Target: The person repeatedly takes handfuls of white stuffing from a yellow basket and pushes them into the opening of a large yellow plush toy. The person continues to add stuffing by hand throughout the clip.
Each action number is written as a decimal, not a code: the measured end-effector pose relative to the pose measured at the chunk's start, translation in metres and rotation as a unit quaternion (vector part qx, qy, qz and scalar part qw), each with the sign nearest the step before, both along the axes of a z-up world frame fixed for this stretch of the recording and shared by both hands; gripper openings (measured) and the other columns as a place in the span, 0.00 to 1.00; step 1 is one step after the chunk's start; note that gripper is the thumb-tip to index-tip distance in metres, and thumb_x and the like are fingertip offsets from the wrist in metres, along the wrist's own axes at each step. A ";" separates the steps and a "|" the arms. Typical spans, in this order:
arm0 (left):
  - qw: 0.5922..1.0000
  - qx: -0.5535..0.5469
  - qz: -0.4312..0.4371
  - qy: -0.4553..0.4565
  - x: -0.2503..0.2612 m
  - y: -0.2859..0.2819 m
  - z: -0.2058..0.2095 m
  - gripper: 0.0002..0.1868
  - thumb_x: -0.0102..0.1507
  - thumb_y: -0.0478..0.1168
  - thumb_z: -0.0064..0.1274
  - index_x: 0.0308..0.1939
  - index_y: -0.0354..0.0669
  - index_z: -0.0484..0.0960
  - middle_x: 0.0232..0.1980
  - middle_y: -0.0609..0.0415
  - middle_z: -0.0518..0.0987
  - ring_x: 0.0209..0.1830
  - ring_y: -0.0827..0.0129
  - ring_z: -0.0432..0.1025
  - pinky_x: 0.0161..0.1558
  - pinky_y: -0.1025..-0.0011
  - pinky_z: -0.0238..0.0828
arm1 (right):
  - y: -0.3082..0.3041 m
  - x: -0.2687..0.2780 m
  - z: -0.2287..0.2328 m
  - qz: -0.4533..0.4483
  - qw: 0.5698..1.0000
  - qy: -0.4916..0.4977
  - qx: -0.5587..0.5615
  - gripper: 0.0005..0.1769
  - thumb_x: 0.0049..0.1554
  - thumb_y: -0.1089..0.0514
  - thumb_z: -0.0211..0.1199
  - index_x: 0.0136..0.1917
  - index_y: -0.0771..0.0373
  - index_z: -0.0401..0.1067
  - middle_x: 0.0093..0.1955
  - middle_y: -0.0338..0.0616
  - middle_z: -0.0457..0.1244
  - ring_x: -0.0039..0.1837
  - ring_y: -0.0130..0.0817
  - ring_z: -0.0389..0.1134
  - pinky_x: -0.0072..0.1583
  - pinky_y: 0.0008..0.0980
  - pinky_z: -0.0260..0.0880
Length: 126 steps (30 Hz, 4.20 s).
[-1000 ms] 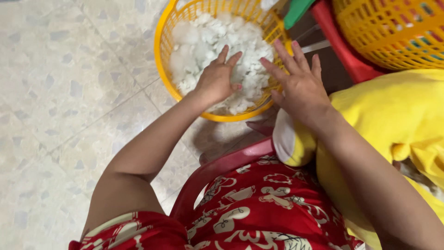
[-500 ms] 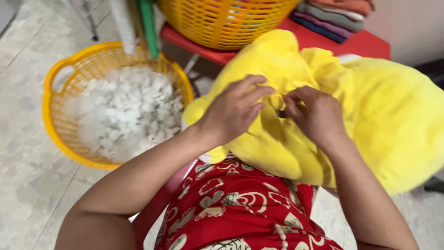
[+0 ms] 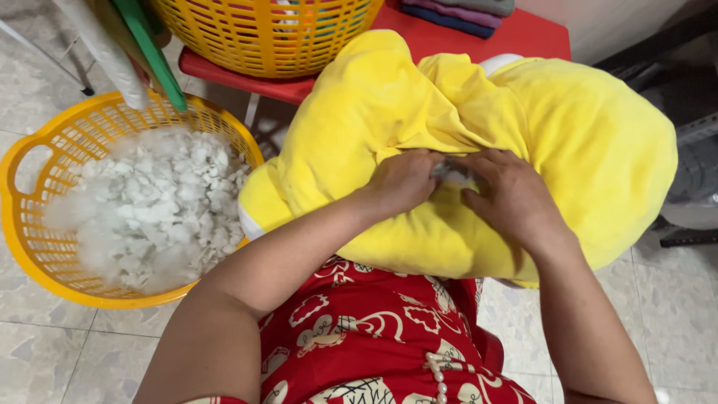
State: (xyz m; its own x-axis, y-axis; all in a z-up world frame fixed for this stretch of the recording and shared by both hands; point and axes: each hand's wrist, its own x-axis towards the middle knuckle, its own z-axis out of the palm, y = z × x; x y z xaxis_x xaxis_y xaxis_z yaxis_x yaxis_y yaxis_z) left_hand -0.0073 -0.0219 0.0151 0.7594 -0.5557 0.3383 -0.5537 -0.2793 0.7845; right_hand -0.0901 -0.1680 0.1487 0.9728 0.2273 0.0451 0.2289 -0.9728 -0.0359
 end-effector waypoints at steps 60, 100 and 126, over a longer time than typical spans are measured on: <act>0.926 -0.366 0.067 0.069 -0.015 0.081 0.010 0.19 0.71 0.26 0.50 0.66 0.40 0.77 0.53 0.52 0.76 0.44 0.75 0.76 0.47 0.76 0.79 | -0.014 0.042 -0.078 -0.033 0.655 -0.080 0.751 0.07 0.63 0.73 0.54 0.53 0.66 0.66 0.46 0.49 0.66 0.43 0.35 0.69 0.49 0.32 0.73; 0.977 -0.153 0.151 -0.011 0.003 0.027 -0.026 0.12 0.67 0.37 0.48 0.54 0.38 0.72 0.47 0.40 0.81 0.45 0.45 0.76 0.46 0.51 0.71 | 0.006 0.043 -0.129 -0.054 0.833 -0.203 0.511 0.12 0.60 0.72 0.58 0.57 0.65 0.71 0.49 0.39 0.66 0.47 0.24 0.69 0.50 0.22 0.69; 0.964 -0.257 0.067 0.028 -0.009 0.023 -0.029 0.17 0.67 0.48 0.57 0.50 0.39 0.77 0.42 0.45 0.84 0.44 0.55 0.82 0.46 0.63 0.76 | 0.012 0.048 -0.138 -0.020 0.575 -0.087 0.813 0.10 0.65 0.67 0.53 0.60 0.63 0.66 0.53 0.44 0.67 0.53 0.31 0.69 0.57 0.30 0.71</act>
State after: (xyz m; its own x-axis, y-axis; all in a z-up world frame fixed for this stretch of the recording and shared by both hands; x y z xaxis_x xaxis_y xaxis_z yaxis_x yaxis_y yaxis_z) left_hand -0.0165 0.0012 -0.0140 0.8376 -0.2217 0.4993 -0.4929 0.0876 0.8657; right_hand -0.0418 -0.1563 0.0106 0.9247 -0.2744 0.2640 0.3450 0.3105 -0.8858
